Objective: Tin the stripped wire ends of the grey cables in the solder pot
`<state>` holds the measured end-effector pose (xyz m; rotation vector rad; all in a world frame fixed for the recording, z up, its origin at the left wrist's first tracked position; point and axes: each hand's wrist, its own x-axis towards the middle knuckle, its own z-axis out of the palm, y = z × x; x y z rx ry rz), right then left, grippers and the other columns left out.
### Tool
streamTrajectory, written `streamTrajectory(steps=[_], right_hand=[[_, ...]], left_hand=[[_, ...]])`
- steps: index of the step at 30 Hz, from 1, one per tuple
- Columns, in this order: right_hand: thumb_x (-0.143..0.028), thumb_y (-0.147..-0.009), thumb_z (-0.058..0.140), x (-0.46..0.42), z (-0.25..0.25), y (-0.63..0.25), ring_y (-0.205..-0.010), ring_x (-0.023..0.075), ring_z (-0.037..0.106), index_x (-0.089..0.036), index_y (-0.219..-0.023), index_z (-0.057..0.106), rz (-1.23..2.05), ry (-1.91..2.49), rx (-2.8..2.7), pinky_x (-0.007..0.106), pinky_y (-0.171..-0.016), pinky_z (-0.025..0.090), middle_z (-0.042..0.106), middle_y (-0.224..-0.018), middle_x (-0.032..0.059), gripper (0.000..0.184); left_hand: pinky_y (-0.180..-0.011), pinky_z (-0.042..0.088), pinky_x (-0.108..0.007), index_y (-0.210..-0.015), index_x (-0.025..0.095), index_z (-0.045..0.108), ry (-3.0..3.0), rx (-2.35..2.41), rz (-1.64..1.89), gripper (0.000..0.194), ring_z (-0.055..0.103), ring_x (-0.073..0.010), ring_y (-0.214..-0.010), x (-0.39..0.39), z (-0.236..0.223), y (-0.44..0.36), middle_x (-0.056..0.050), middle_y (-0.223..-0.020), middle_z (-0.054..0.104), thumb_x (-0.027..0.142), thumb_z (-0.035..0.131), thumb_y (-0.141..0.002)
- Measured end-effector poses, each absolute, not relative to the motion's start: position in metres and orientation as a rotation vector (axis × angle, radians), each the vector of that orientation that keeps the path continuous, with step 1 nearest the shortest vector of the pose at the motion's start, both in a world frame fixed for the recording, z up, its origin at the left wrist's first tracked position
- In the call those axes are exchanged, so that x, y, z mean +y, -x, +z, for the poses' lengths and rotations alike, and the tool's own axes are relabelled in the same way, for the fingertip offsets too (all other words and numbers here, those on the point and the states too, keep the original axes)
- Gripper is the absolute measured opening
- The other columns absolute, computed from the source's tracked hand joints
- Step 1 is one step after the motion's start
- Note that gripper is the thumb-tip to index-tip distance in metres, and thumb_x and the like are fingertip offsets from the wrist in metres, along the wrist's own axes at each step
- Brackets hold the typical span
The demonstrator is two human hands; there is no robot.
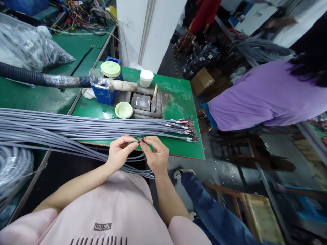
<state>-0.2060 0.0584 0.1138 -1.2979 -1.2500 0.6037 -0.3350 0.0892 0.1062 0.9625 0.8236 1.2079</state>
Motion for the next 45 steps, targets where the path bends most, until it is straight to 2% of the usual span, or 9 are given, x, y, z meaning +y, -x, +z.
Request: streamTrajectory(steps=[5,8,12,15,18,24,30,38,45], right_hand=[[-0.026,-0.080,0.066,0.078,0.131,0.210,-0.071,0.0168,0.059,-0.022,-0.071,0.067,0.608,1.320,-1.433,0.031,-0.067,0.049,0.064,-0.074,0.0009,0.009],[-0.026,-0.081,0.063,0.101,0.140,0.214,-0.068,0.0150,0.055,-0.021,-0.071,0.064,0.564,1.312,-1.556,0.029,-0.066,0.045,0.060,-0.071,-0.0003,0.012],[-0.027,-0.079,0.060,0.148,0.149,0.213,-0.062,0.0137,0.053,-0.018,-0.067,0.063,0.438,1.414,-1.733,0.028,-0.063,0.042,0.060,-0.066,-0.0008,0.015],[-0.026,-0.075,0.058,0.186,0.149,0.214,-0.059,0.0131,0.051,-0.016,-0.064,0.064,0.377,1.559,-1.896,0.026,-0.060,0.038,0.060,-0.062,-0.0002,0.016],[-0.025,-0.074,0.055,0.214,0.146,0.223,-0.061,0.0144,0.054,-0.015,-0.068,0.068,0.328,1.753,-2.061,0.026,-0.058,0.035,0.062,-0.062,0.0013,0.018],[-0.024,-0.077,0.052,0.238,0.141,0.245,-0.079,0.0212,0.063,-0.016,-0.080,0.074,0.206,2.014,-2.334,0.027,-0.066,0.040,0.073,-0.081,0.0086,0.023],[-0.026,-0.078,0.052,0.247,0.133,0.252,-0.086,0.0267,0.066,-0.015,-0.089,0.075,0.135,2.080,-2.427,0.030,-0.070,0.043,0.074,-0.092,0.0143,0.028],[-0.025,-0.077,0.052,0.248,0.154,0.230,-0.081,0.0232,0.065,-0.016,-0.085,0.076,0.130,2.080,-2.301,0.029,-0.070,0.043,0.074,-0.084,0.0095,0.026],[-0.022,-0.074,0.057,0.273,0.153,0.183,-0.085,0.0242,0.066,-0.015,-0.079,0.075,0.103,2.337,-2.055,0.029,-0.072,0.045,0.073,-0.083,0.0098,0.020]], left_hand=[[-0.067,0.048,-0.026,-0.071,0.016,0.066,-0.813,0.791,1.185,0.029,0.057,-0.0119,-0.064,0.091,0.098,0.336,-0.001,-0.068,0.066,0.042,0.077,-0.067],[-0.071,0.049,-0.028,-0.076,0.016,0.066,-0.854,0.796,1.156,0.028,0.060,-0.0135,-0.068,0.095,0.093,0.341,-0.002,-0.071,0.067,0.042,0.073,-0.073],[-0.082,0.046,-0.036,-0.089,0.018,0.069,-1.530,0.954,1.149,0.017,0.061,-0.0190,-0.083,0.102,0.085,0.360,-0.007,-0.087,0.071,0.033,0.066,-0.081],[-0.093,0.038,-0.042,-0.100,0.020,0.068,-2.032,1.107,1.102,0.020,0.057,-0.0227,-0.102,0.107,0.073,0.375,-0.008,-0.103,0.070,0.032,0.059,-0.087],[-0.097,0.034,-0.043,-0.107,0.019,0.065,-2.243,1.157,1.025,0.023,0.054,-0.0230,-0.110,0.111,0.059,0.382,-0.009,-0.112,0.067,0.031,0.056,-0.090],[-0.097,0.030,-0.042,-0.107,0.020,0.063,-2.374,1.131,1.029,0.022,0.054,-0.0220,-0.111,0.114,0.047,0.381,-0.007,-0.113,0.067,0.032,0.051,-0.093],[-0.096,0.030,-0.041,-0.104,0.020,0.062,-2.412,1.112,1.075,0.020,0.054,-0.0219,-0.110,0.114,0.044,0.381,-0.007,-0.112,0.067,0.030,0.049,-0.093],[-0.095,0.030,-0.041,-0.104,0.019,0.062,-2.405,1.104,1.076,0.019,0.054,-0.0216,-0.110,0.115,0.045,0.383,-0.006,-0.112,0.067,0.030,0.052,-0.092],[-0.096,0.029,-0.041,-0.101,0.020,0.063,-2.403,1.123,1.057,0.017,0.054,-0.0211,-0.109,0.116,0.046,0.381,-0.005,-0.111,0.067,0.030,0.053,-0.092]])
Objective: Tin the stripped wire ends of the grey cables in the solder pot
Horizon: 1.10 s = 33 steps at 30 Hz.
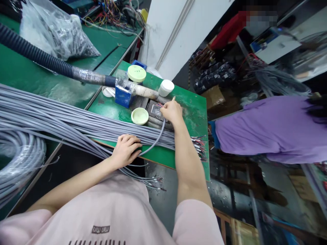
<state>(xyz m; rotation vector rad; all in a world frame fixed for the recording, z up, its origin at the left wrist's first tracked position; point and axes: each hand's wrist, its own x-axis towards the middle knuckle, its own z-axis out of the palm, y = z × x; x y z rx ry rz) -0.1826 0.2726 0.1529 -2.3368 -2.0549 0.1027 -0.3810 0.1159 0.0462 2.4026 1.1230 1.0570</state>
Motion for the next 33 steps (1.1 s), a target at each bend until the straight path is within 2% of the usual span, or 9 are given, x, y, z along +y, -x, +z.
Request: streamTrajectory(steps=[6,18,23,33], right_hand=[[-0.023,-0.073,0.059,0.290,0.135,0.174,-0.091,0.0264,0.066,-0.016,-0.077,0.075,0.140,2.444,-1.981,0.030,-0.074,0.047,0.073,-0.090,0.0126,0.018],[-0.024,-0.075,0.059,0.300,0.123,0.172,-0.102,0.0289,0.065,-0.016,-0.088,0.075,0.117,2.488,-1.981,0.034,-0.085,0.049,0.073,-0.101,0.0148,0.022],[-0.023,-0.075,0.059,0.301,0.121,0.173,-0.102,0.0303,0.066,-0.015,-0.090,0.076,0.122,2.489,-1.982,0.036,-0.087,0.049,0.073,-0.102,0.0159,0.023],[-0.021,-0.075,0.059,0.295,0.130,0.165,-0.100,0.0290,0.066,-0.015,-0.089,0.076,0.091,2.449,-1.970,0.034,-0.084,0.049,0.074,-0.099,0.0149,0.023]], left_hand=[[-0.092,0.029,-0.040,-0.097,0.020,0.063,-2.372,1.123,1.023,0.014,0.054,-0.0202,-0.106,0.119,0.050,0.381,-0.004,-0.107,0.068,0.026,0.052,-0.092],[-0.089,0.028,-0.040,-0.096,0.020,0.063,-2.353,1.127,0.974,0.013,0.053,-0.0201,-0.104,0.122,0.054,0.379,-0.004,-0.105,0.068,0.024,0.051,-0.092],[-0.088,0.028,-0.040,-0.096,0.020,0.063,-2.359,1.135,0.978,0.014,0.054,-0.0204,-0.105,0.122,0.054,0.379,-0.004,-0.105,0.068,0.024,0.050,-0.093],[-0.088,0.029,-0.040,-0.097,0.021,0.063,-2.368,1.141,0.972,0.015,0.053,-0.0200,-0.105,0.121,0.054,0.379,-0.004,-0.105,0.068,0.024,0.050,-0.093]])
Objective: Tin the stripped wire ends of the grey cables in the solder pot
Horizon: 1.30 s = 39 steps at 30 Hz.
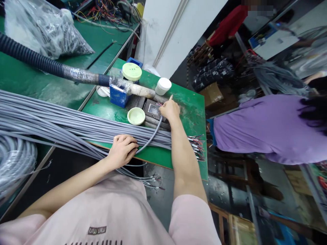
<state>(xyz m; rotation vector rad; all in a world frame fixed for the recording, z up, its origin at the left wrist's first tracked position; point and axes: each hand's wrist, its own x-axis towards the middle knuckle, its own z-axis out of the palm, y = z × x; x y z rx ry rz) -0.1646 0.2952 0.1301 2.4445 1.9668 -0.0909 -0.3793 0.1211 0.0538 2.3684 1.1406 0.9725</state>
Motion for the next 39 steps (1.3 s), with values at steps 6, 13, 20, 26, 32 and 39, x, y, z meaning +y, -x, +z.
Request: streamTrajectory(steps=[6,13,20,26,32,39], right_hand=[[-0.024,-0.076,0.059,0.296,0.124,0.166,-0.100,0.0285,0.066,-0.017,-0.090,0.076,-0.102,-2.457,1.937,0.034,-0.085,0.049,0.073,-0.101,0.0140,0.023],[-0.024,-0.076,0.058,0.298,0.120,0.170,-0.101,0.0294,0.066,-0.016,-0.089,0.075,-0.113,-2.427,1.946,0.035,-0.085,0.048,0.073,-0.100,0.0147,0.023],[-0.022,-0.073,0.059,0.271,0.137,0.158,-0.070,0.0185,0.060,-0.016,-0.063,0.066,-0.258,-2.564,2.185,0.027,-0.066,0.044,0.065,-0.066,0.0049,0.014],[-0.033,-0.071,0.063,0.183,0.149,0.183,-0.051,0.0094,0.038,-0.018,-0.058,0.057,-1.034,-2.735,2.617,0.023,-0.051,0.032,0.044,-0.051,-0.0052,0.021],[-0.033,-0.073,0.064,0.120,0.133,0.226,-0.056,0.0112,0.049,-0.018,-0.065,0.064,-1.573,-2.689,2.624,0.024,-0.059,0.041,0.056,-0.058,-0.0042,0.016],[-0.029,-0.076,0.065,0.097,0.126,0.235,-0.063,0.0139,0.057,-0.020,-0.070,0.067,-1.854,-2.517,2.614,0.026,-0.065,0.047,0.065,-0.065,-0.0025,0.011]], left_hand=[[-0.089,0.029,-0.041,-0.097,0.021,0.063,-2.368,1.136,0.974,0.014,0.053,-0.0199,-0.105,0.121,0.052,0.379,-0.004,-0.106,0.068,0.024,0.050,-0.093],[-0.089,0.028,-0.040,-0.097,0.020,0.064,-2.361,1.133,0.967,0.017,0.053,-0.0200,-0.105,0.121,0.055,0.380,-0.005,-0.105,0.068,0.024,0.049,-0.093],[-0.089,0.028,-0.040,-0.098,0.021,0.065,-2.349,1.115,0.951,0.015,0.054,-0.0209,-0.105,0.122,0.053,0.381,-0.005,-0.107,0.067,0.028,0.053,-0.091],[-0.091,0.032,-0.040,-0.100,0.020,0.067,-2.082,1.095,1.120,0.019,0.058,-0.0205,-0.099,0.121,0.055,0.382,-0.005,-0.101,0.070,0.033,0.060,-0.088],[-0.083,0.047,-0.034,-0.094,0.019,0.071,-1.088,0.762,1.310,0.031,0.063,-0.0181,-0.087,0.118,0.068,0.369,-0.005,-0.091,0.069,0.037,0.078,-0.070],[-0.073,0.046,-0.025,-0.067,0.017,0.070,-0.607,0.600,1.316,0.022,0.056,-0.0101,-0.070,0.109,0.078,0.356,0.001,-0.070,0.062,0.034,0.083,-0.061]])
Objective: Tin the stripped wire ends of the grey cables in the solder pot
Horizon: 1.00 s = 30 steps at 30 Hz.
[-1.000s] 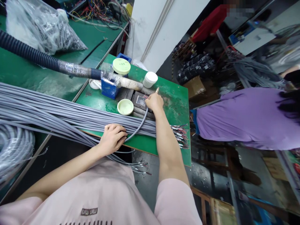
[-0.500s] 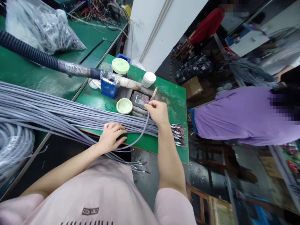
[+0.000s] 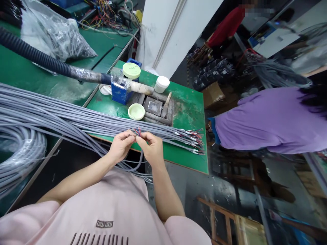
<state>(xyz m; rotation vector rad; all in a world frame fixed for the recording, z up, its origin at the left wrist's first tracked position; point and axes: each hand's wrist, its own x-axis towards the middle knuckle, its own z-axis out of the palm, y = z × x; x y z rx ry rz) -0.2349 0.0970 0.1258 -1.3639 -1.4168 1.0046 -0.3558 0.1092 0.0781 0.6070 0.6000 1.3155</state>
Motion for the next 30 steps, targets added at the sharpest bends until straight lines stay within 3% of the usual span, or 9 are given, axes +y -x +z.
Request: streamTrajectory(steps=[3,9,15,20,25,30], right_hand=[[-0.031,-0.077,0.066,0.088,0.123,0.230,-0.064,0.0148,0.057,-0.021,-0.072,0.069,1.031,1.379,-1.540,0.028,-0.066,0.047,0.065,-0.067,-0.0013,0.011],[-0.028,-0.078,0.067,0.072,0.113,0.227,-0.076,0.0187,0.061,-0.026,-0.077,0.074,1.024,1.171,-1.659,0.033,-0.075,0.049,0.069,-0.075,0.0011,0.008],[-0.029,-0.076,0.067,0.073,0.109,0.230,-0.071,0.0180,0.063,-0.025,-0.074,0.073,1.005,1.321,-1.481,0.030,-0.066,0.052,0.069,-0.076,0.0002,0.008],[-0.030,-0.076,0.067,0.072,0.123,0.223,-0.067,0.0177,0.061,-0.024,-0.073,0.071,0.971,1.388,-1.697,0.029,-0.061,0.050,0.067,-0.073,0.0012,0.008],[-0.033,-0.073,0.069,0.084,0.151,0.209,-0.062,0.0176,0.063,-0.023,-0.073,0.071,0.950,1.454,-1.648,0.030,-0.061,0.052,0.069,-0.069,0.0017,0.010],[-0.040,-0.064,0.071,0.103,0.173,0.218,-0.059,0.0243,0.066,-0.030,-0.072,0.074,1.188,1.462,-1.693,0.036,-0.054,0.054,0.071,-0.067,0.0036,0.013]], left_hand=[[-0.068,0.044,-0.025,-0.061,0.015,0.065,-0.504,0.591,1.246,0.028,0.051,-0.0089,-0.064,0.109,0.083,0.361,0.002,-0.065,0.056,0.037,0.084,-0.059],[-0.064,0.044,-0.026,-0.071,0.015,0.067,-0.329,0.464,0.963,0.032,0.051,-0.0098,-0.064,0.103,0.079,0.360,-0.001,-0.075,0.060,0.038,0.084,-0.057],[-0.075,0.047,-0.026,-0.091,0.016,0.074,-0.368,0.442,0.928,0.047,0.059,-0.0153,-0.081,0.094,0.079,0.358,-0.007,-0.087,0.068,0.047,0.084,-0.058],[-0.073,0.046,-0.026,-0.078,0.014,0.075,-0.492,0.585,0.995,0.031,0.059,-0.0132,-0.075,0.092,0.090,0.364,-0.004,-0.082,0.068,0.032,0.087,-0.056],[-0.073,0.049,-0.027,-0.078,0.013,0.074,-0.532,0.596,0.973,0.030,0.062,-0.0128,-0.070,0.092,0.088,0.364,-0.003,-0.076,0.070,0.035,0.085,-0.060],[-0.079,0.051,-0.032,-0.073,0.016,0.074,-0.614,0.552,0.920,0.029,0.063,-0.0134,-0.066,0.084,0.097,0.367,-0.001,-0.069,0.069,0.040,0.083,-0.060]])
